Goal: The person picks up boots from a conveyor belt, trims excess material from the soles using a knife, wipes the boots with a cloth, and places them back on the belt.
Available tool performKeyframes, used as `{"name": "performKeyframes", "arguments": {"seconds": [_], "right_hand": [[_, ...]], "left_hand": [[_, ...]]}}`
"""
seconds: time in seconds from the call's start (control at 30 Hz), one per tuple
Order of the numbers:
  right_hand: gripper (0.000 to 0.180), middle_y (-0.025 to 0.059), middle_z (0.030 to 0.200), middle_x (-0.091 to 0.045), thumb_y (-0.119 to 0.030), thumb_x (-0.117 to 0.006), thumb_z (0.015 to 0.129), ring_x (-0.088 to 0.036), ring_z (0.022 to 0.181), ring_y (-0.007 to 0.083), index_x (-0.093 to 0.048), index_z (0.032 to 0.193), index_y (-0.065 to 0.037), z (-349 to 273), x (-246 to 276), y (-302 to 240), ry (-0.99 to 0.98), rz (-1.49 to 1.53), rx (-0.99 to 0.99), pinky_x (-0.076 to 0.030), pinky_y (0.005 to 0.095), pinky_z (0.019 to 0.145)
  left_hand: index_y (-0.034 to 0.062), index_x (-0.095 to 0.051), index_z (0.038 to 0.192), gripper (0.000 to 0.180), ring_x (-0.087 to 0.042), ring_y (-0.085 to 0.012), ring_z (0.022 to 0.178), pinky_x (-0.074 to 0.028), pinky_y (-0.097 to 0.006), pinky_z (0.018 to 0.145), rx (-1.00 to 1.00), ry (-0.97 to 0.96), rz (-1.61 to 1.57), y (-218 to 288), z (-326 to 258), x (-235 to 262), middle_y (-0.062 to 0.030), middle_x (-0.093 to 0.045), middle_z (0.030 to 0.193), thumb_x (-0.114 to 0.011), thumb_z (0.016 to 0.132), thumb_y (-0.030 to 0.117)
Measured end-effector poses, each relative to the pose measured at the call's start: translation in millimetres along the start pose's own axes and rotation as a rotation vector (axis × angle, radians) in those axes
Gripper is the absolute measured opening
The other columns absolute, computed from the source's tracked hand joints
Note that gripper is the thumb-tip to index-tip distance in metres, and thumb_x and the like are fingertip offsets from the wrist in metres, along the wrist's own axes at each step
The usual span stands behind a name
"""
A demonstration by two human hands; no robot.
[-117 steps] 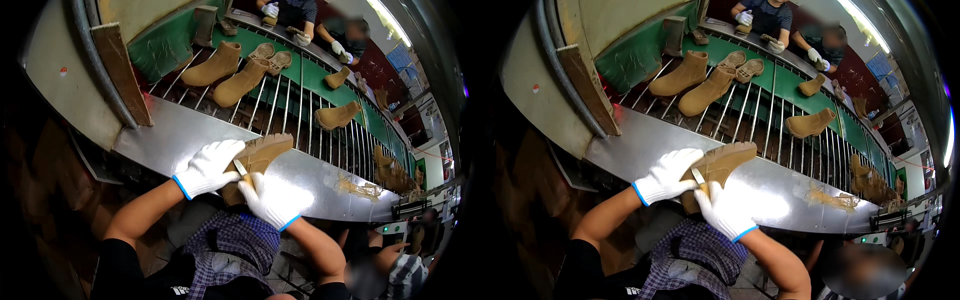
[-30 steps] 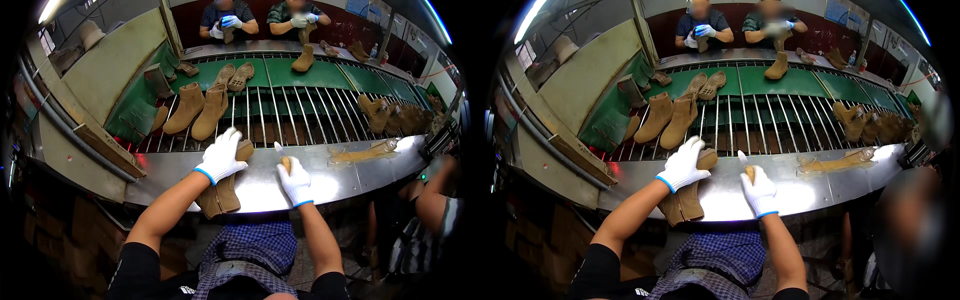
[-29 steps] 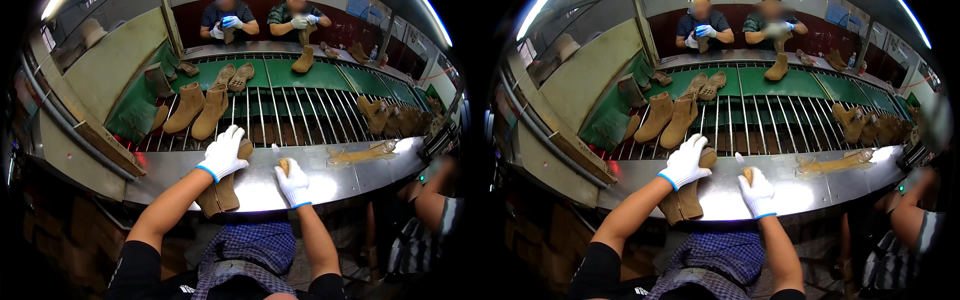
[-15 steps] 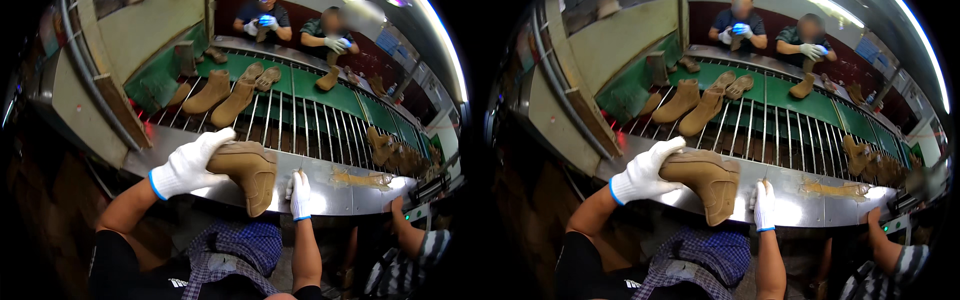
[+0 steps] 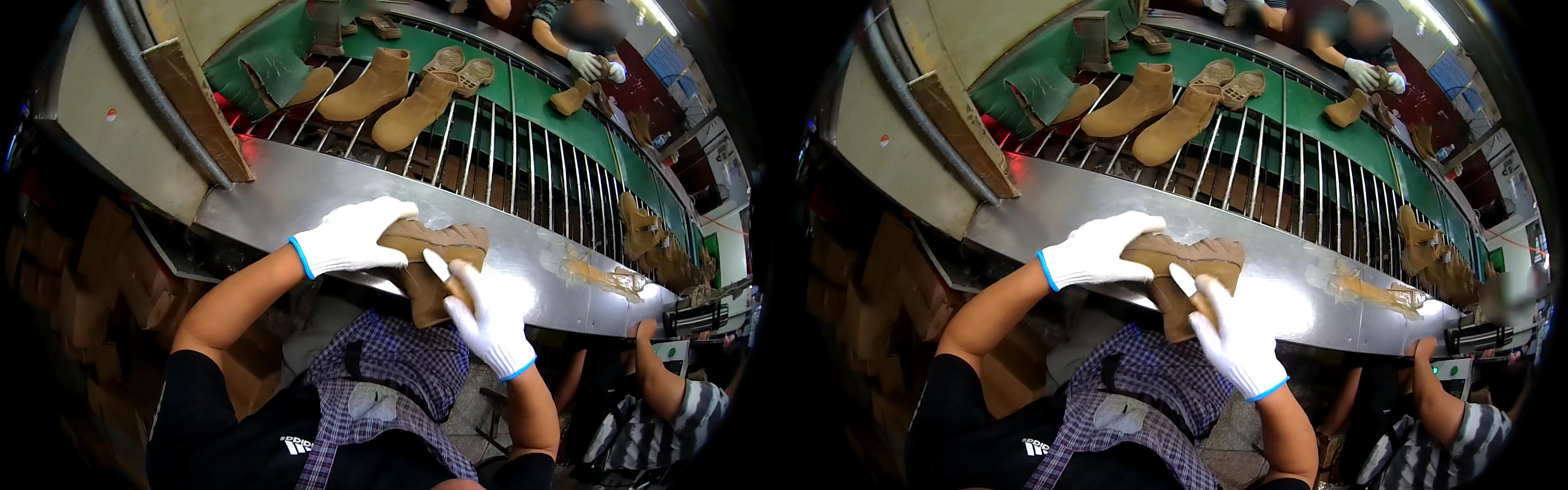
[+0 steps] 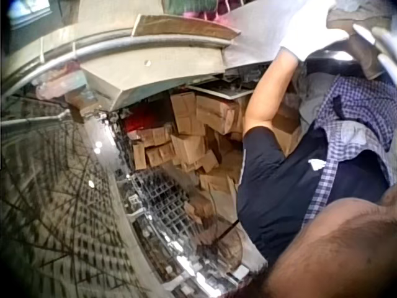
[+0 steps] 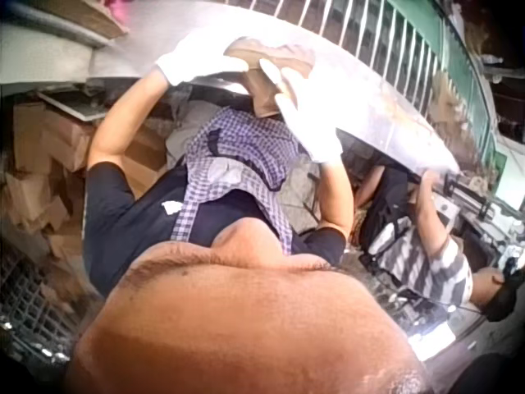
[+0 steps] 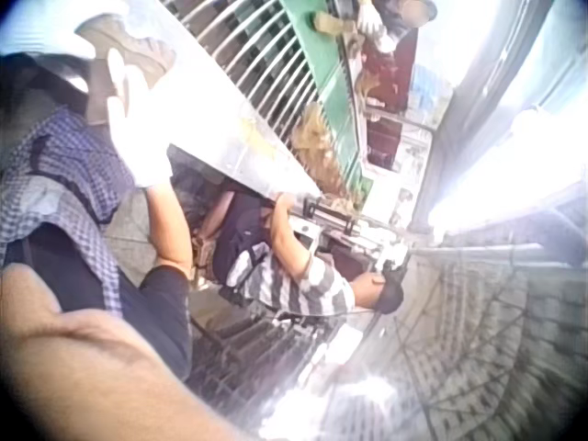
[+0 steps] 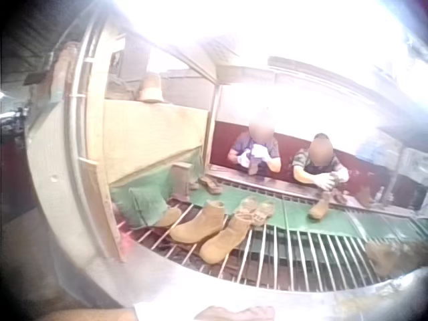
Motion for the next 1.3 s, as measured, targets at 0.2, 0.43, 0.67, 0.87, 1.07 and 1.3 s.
{"name": "performKeyframes", "arguments": {"seconds": [0.2,0.43,0.67,0.87,1.07,1.3], "right_hand": [[0.051,0.0183,0.088,-0.077,-0.029,-0.07,0.105,-0.076,0.069,0.0342,-0.062,0.151,-0.009,29.8,-42.2,-20.6,0.141,0.043,0.035,-0.063,0.0424,0.064],[0.059,0.0133,0.081,-0.072,-0.029,-0.07,0.104,-0.07,0.054,0.026,-0.058,0.155,-0.002,21.2,-46.0,-86.6,-0.005,-0.251,0.056,-0.058,0.0396,0.05],[0.049,0.0218,0.125,-0.078,-0.027,-0.069,0.105,-0.079,0.104,0.0404,-0.061,0.151,-0.01,6.6,12.8,19.5,-0.018,-0.066,-0.068,-0.064,0.0484,0.092],[0.05,0.0204,0.11,-0.08,-0.023,-0.069,0.105,-0.08,0.093,0.0376,-0.063,0.153,-0.012,27.7,32.6,37.8,-0.148,-0.182,-0.144,-0.064,0.0459,0.088],[0.051,0.0239,0.129,-0.077,-0.028,-0.069,0.105,-0.076,0.116,0.0393,-0.064,0.152,-0.009,23.7,26.1,56.7,-0.148,0.05,-0.237,-0.06,0.0447,0.102],[0.05,0.0259,0.131,-0.076,-0.029,-0.066,0.106,-0.075,0.12,0.0405,-0.065,0.15,-0.004,19.8,26.8,91.2,-0.159,0.131,-0.381,-0.058,0.045,0.105]], "left_hand": [[0.0115,-0.054,0.16,0.088,-0.066,-0.0395,0.138,-0.052,-0.046,0.118,-0.012,-0.027,-0.006,-6.9,1.6,-6.1,-0.0209,-0.066,0.15,-0.087,0.088,0.049],[0.0084,-0.057,0.156,0.078,-0.071,-0.0399,0.128,-0.059,-0.045,0.109,-0.055,0.128,0.159,-5.2,-7.2,-17.1,-0.0196,-0.068,0.149,-0.082,0.093,0.046],[0.0078,-0.056,0.156,0.084,-0.067,-0.0423,0.133,-0.056,-0.051,0.11,-0.13,0.075,0.278,18.9,9.5,4.1,-0.0224,-0.064,0.152,-0.084,0.089,0.049],[0.011,-0.051,0.16,0.091,-0.071,-0.0439,0.125,-0.058,-0.051,0.105,0.053,-0.29,0.251,46.5,50.5,5.9,-0.0219,-0.07,0.144,-0.081,0.087,0.055],[0.0105,-0.049,0.16,0.096,-0.073,-0.0442,0.122,-0.058,-0.05,0.104,0.057,-0.292,0.268,42.9,61.0,2.2,-0.0219,-0.071,0.142,-0.082,0.084,0.06],[0.0036,-0.042,0.164,0.108,-0.075,-0.0447,0.116,-0.06,-0.05,0.1,0.051,-0.222,0.305,52.2,79.6,-20.4,-0.0238,-0.07,0.143,-0.083,0.083,0.062]]}}
Point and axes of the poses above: each hand's wrist, its own z-axis towards the middle knuckle, its own x-axis out of the back of the hand, y = z × x, the point moved 2 cm from there along z, towards the middle knuckle
